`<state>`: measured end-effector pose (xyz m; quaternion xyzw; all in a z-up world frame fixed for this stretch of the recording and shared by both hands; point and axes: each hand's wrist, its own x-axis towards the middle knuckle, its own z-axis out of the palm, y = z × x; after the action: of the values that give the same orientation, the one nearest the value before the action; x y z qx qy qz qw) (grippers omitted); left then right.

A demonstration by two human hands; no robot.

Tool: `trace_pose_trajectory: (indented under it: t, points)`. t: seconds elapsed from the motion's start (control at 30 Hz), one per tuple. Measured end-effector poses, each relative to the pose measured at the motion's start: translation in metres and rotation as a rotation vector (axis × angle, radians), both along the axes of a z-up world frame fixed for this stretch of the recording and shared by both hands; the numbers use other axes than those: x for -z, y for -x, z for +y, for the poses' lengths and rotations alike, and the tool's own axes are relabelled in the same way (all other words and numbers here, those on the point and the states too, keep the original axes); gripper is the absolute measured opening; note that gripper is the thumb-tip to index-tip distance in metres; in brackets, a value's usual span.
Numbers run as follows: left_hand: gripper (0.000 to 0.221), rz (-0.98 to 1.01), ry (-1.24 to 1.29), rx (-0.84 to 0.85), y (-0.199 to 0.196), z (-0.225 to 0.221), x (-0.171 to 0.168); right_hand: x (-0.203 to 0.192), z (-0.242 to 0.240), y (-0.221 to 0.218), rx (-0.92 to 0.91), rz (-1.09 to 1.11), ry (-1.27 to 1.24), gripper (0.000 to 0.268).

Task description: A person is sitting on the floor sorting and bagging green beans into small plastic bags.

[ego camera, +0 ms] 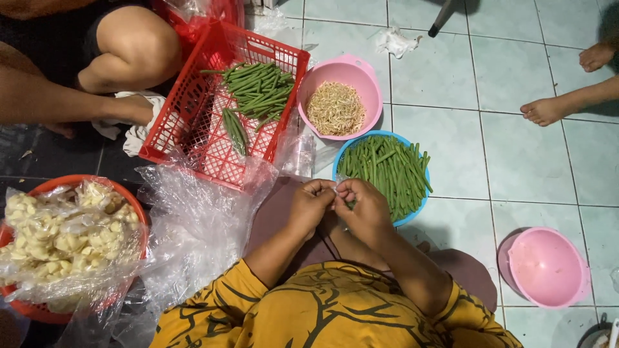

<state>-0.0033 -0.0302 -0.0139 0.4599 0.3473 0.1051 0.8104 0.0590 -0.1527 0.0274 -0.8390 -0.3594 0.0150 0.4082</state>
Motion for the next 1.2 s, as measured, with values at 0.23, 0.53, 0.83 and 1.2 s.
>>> trace_pose_trajectory:
  t: [0.23, 0.53, 0.83, 1.2]
  points:
    - [0.011, -0.284, -0.696, 0.071, 0.003, 0.006, 0.017, 0.017, 0.002, -0.010, 0.207, 0.350, -0.133, 0.019]
    - [0.009, -0.424, -0.910, 0.057, 0.009, 0.024, 0.006, 0.003, 0.010, -0.016, -0.071, 0.171, -0.114, 0.012]
    - [0.010, -0.480, -0.079, 0.210, 0.009, 0.055, -0.021, 0.004, 0.020, -0.023, -0.104, 0.278, -0.210, 0.012]
    - [0.008, -0.262, -1.227, -0.142, -0.005, 0.233, -0.021, 0.015, -0.016, -0.045, -0.019, 0.356, -0.236, 0.011]
